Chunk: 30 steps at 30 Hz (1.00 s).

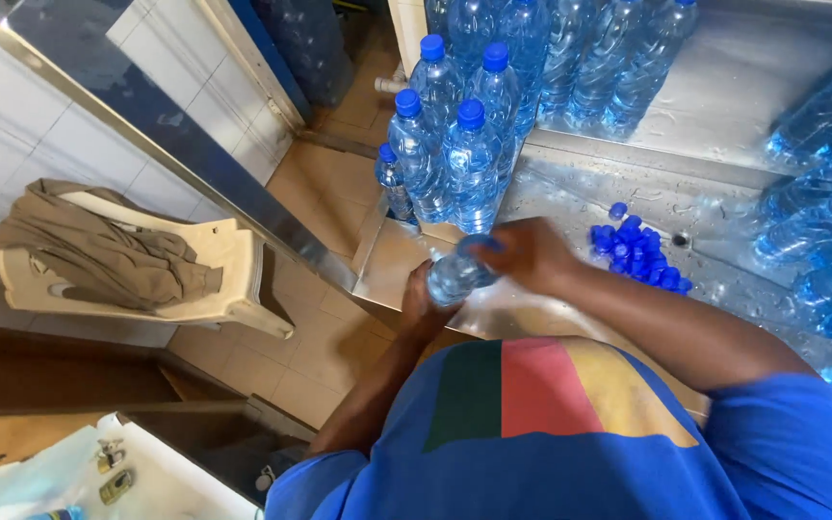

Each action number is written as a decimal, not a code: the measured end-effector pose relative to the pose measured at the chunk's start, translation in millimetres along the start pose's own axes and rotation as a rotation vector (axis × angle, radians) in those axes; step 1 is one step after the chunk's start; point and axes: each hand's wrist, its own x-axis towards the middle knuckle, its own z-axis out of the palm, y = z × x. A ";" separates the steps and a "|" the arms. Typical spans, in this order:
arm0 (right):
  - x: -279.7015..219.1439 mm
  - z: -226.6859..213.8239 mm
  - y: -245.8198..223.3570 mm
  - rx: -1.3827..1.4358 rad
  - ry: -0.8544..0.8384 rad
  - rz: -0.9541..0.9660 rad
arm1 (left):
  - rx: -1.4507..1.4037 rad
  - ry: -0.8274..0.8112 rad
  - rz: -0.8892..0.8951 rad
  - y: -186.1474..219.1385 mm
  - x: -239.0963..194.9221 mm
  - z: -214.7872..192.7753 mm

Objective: The person repeatedly picks up empty plastic water bottles from a metal counter, places them under a tap to fill with water, and then caps them with blue lids. The filled and capped bottles are placed back on the counter among other bottles. This process is repeated continuously throughout the video.

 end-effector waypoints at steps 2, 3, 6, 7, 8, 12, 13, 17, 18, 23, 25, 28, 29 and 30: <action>21.6 20.7 -25.8 -0.210 -0.056 -0.122 | 0.041 -0.041 -0.178 -6.4 0.2 13.4; 33.2 29.7 -38.5 -0.426 -0.119 -0.248 | 0.082 -0.072 -0.359 -9.1 1.1 20.6; 50.5 24.6 -22.3 -0.308 -0.243 -0.356 | 0.103 0.129 -0.072 -69.5 10.2 19.1; 54.3 16.8 4.5 -0.304 -0.236 -0.345 | 0.102 0.117 -0.067 -67.3 20.7 11.4; 55.7 10.9 32.2 -0.308 -0.342 -0.296 | 0.133 0.202 -0.061 -65.5 27.6 3.7; 63.3 -1.3 174.3 -0.306 -0.419 -0.012 | 0.129 0.225 -0.430 -150.5 72.2 1.5; 65.8 -0.8 206.4 -0.303 -0.414 -0.001 | 0.128 0.213 -0.426 -163.8 86.4 -1.7; 76.8 2.3 353.5 -0.463 -0.210 0.212 | 0.151 0.382 -0.233 -189.2 125.6 -9.5; 81.7 7.0 395.2 -0.577 -0.063 0.206 | 0.174 0.314 -0.310 -190.6 138.6 -15.6; 101.0 42.0 453.1 -0.511 0.290 0.290 | 0.234 0.222 -0.433 -149.8 133.8 -40.5; 94.4 41.0 420.6 -0.595 0.226 0.289 | 0.244 0.205 -0.444 -140.0 135.0 -42.9; 81.0 48.1 401.7 -0.792 0.155 0.265 | 0.213 0.242 -0.433 -133.7 134.2 -44.2; 81.7 53.6 423.6 -0.804 0.162 0.236 | 0.222 0.225 -0.452 -141.1 133.2 -46.1; 79.8 58.2 447.6 -0.814 0.175 0.217 | 0.232 0.201 -0.463 -148.0 136.4 -45.2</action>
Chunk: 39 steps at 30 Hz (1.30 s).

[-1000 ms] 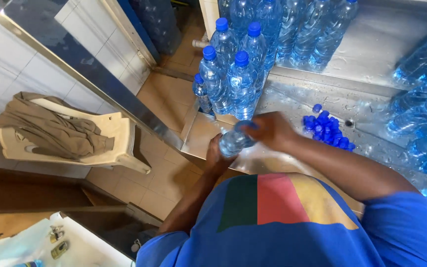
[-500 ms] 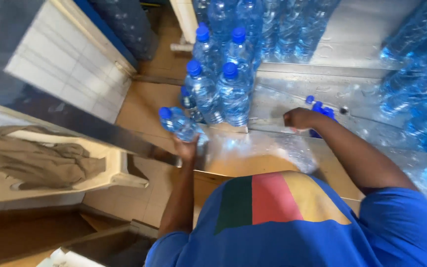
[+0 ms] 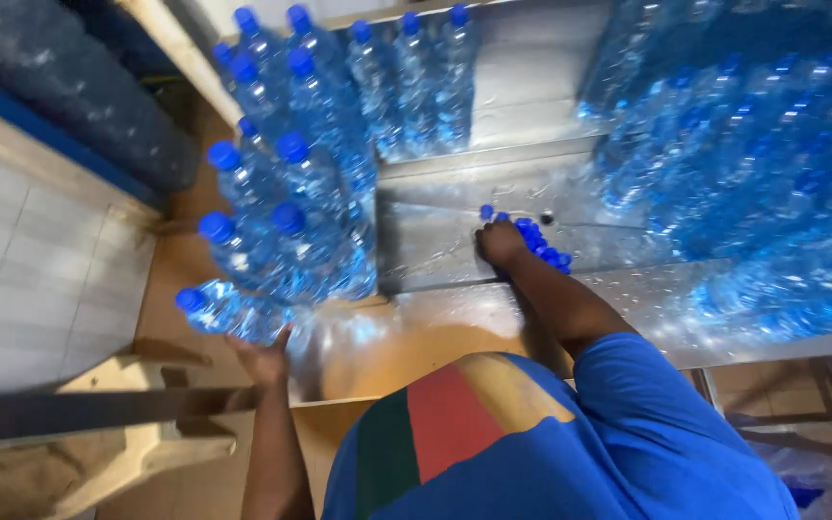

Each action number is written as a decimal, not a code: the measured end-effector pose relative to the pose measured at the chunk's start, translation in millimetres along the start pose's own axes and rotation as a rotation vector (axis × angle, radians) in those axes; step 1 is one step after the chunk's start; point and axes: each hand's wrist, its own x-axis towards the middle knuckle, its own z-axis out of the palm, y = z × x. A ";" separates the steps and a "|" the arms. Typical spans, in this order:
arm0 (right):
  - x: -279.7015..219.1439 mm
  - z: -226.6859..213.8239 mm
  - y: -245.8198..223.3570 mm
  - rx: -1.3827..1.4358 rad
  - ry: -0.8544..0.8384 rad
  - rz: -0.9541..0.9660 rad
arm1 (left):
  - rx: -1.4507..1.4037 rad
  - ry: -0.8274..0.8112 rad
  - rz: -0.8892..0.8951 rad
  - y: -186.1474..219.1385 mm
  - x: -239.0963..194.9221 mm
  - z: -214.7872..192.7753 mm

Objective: The person repeatedly picks up empty plastic water bottles from a metal counter, places them under a tap to fill with water, and then caps them with blue lids. The filled and capped bottles are placed back on the counter among other bottles. This process is repeated continuously throughout the video.

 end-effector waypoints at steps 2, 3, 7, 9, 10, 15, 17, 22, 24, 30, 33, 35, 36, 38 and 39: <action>-24.3 -10.3 20.7 0.125 0.052 0.073 | -0.013 -0.010 -0.023 12.3 -0.8 3.6; -36.4 -16.0 29.3 0.254 0.101 0.121 | -0.019 -0.007 -0.064 17.9 -0.8 4.4; -67.8 -76.4 104.6 0.795 0.279 0.350 | -1.698 -0.403 -0.016 -9.2 -6.3 -1.7; -50.9 -45.1 195.1 0.847 0.749 0.383 | -0.504 0.007 -0.053 4.7 -23.9 -7.2; -74.4 -89.8 196.7 0.842 0.752 0.388 | -0.506 0.000 -0.051 17.3 -35.1 -10.6; -98.0 -288.4 236.6 0.577 0.952 0.814 | -0.252 0.320 0.130 9.7 -59.9 4.4; -87.6 -307.8 241.5 0.506 0.678 0.896 | -0.316 0.300 0.145 14.9 -74.1 3.6; -66.9 -298.1 255.6 0.297 0.076 0.887 | -0.240 0.376 0.252 19.6 -86.1 2.2; -65.4 -285.8 258.4 0.319 0.110 0.813 | -0.107 0.577 0.453 18.5 -89.1 2.8; -97.6 -232.7 235.9 -0.085 0.538 0.555 | -1.332 -0.051 0.116 -2.2 -141.7 62.5; -101.4 -230.7 203.7 -0.107 0.546 0.337 | -0.309 -0.039 0.196 32.6 -163.6 110.6; -117.1 -247.2 160.9 -0.025 0.491 0.291 | -0.330 -0.224 0.121 65.2 -188.3 133.4; -120.5 -259.7 143.1 0.046 0.434 0.254 | -0.356 -0.421 0.054 87.6 -195.7 148.7; -137.7 -290.6 115.1 0.122 0.547 0.167 | -0.803 -0.639 -0.077 103.6 -204.4 187.0; -149.2 -302.9 101.8 0.202 0.639 0.098 | -1.240 -0.872 -0.207 109.6 -210.5 206.2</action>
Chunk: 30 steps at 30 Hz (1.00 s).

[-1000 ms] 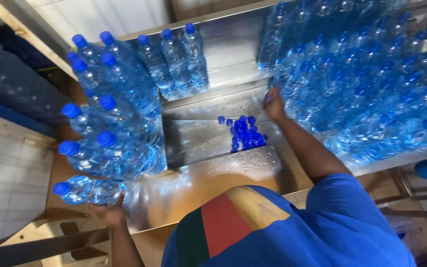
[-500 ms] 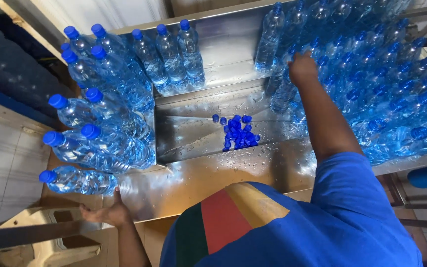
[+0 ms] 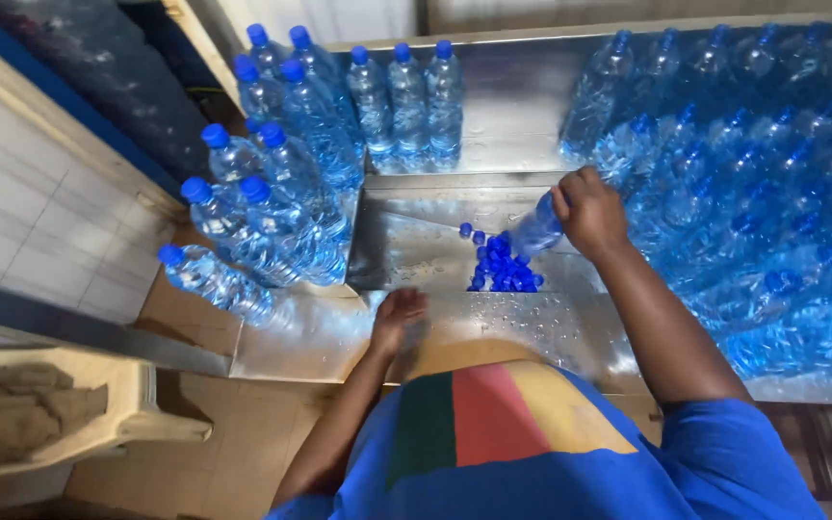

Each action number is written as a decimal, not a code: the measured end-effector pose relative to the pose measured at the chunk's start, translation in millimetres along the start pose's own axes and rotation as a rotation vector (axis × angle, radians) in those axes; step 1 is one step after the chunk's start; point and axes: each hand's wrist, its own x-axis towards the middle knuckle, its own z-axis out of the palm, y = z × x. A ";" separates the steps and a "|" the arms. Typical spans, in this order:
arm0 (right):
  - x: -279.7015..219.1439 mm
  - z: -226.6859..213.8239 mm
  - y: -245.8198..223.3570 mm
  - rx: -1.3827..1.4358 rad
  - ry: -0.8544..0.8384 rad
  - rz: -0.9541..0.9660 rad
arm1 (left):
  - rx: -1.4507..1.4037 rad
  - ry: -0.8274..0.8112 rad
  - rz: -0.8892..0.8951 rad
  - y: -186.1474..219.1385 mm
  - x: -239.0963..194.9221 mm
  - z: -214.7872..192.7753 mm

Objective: The person repeatedly picks up empty plastic water bottles from a metal counter, places them under a tap to fill with water, and then caps them with blue lids. The filled and capped bottles are placed back on the counter among other bottles. This process is repeated continuously throughout the video.

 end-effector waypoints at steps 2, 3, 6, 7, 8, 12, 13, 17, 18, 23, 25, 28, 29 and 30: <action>-1.9 -17.5 -10.9 0.239 0.058 -0.024 | -0.025 -0.018 -0.150 35.9 -20.3 58.8; -2.3 -27.5 -14.9 0.461 0.125 -0.035 | -0.050 -0.056 -0.308 54.5 -26.6 90.0; -17.9 -23.0 -37.7 0.810 0.132 0.002 | -0.200 0.049 -0.395 73.2 -22.9 103.5; -22.5 -23.2 -48.2 0.810 0.134 -0.005 | -0.201 0.047 -0.389 69.0 -25.4 95.9; -27.2 -23.2 -58.6 0.956 0.196 0.067 | -0.161 0.089 -0.337 64.7 -27.5 88.2; -35.3 -22.5 -61.4 1.291 0.129 0.557 | 0.004 0.203 -0.056 68.2 -50.5 107.5; -38.5 -15.0 -56.3 1.291 0.130 0.549 | 0.000 0.200 -0.050 79.8 -59.3 115.9; -38.8 -15.9 -42.4 1.292 -0.244 0.921 | 0.709 0.160 0.473 132.7 -97.6 147.6; -37.9 -23.8 -40.3 1.435 -0.439 0.980 | 1.013 0.152 0.655 146.6 -107.9 155.2; -45.6 -33.5 -31.0 1.618 -0.382 0.467 | 0.348 0.317 0.412 125.9 -79.3 108.3; -47.3 -18.1 -18.5 1.400 -0.306 0.441 | 0.163 0.294 0.357 127.1 -87.3 111.5; -45.6 26.6 21.4 0.304 -0.012 -0.087 | 0.045 0.295 0.224 135.0 -117.3 138.8; -42.5 35.7 27.3 0.370 0.135 -0.269 | 0.048 0.268 0.161 131.4 -116.4 136.6; -39.4 44.8 32.4 0.436 0.283 -0.450 | 0.050 0.239 0.099 128.1 -115.7 134.0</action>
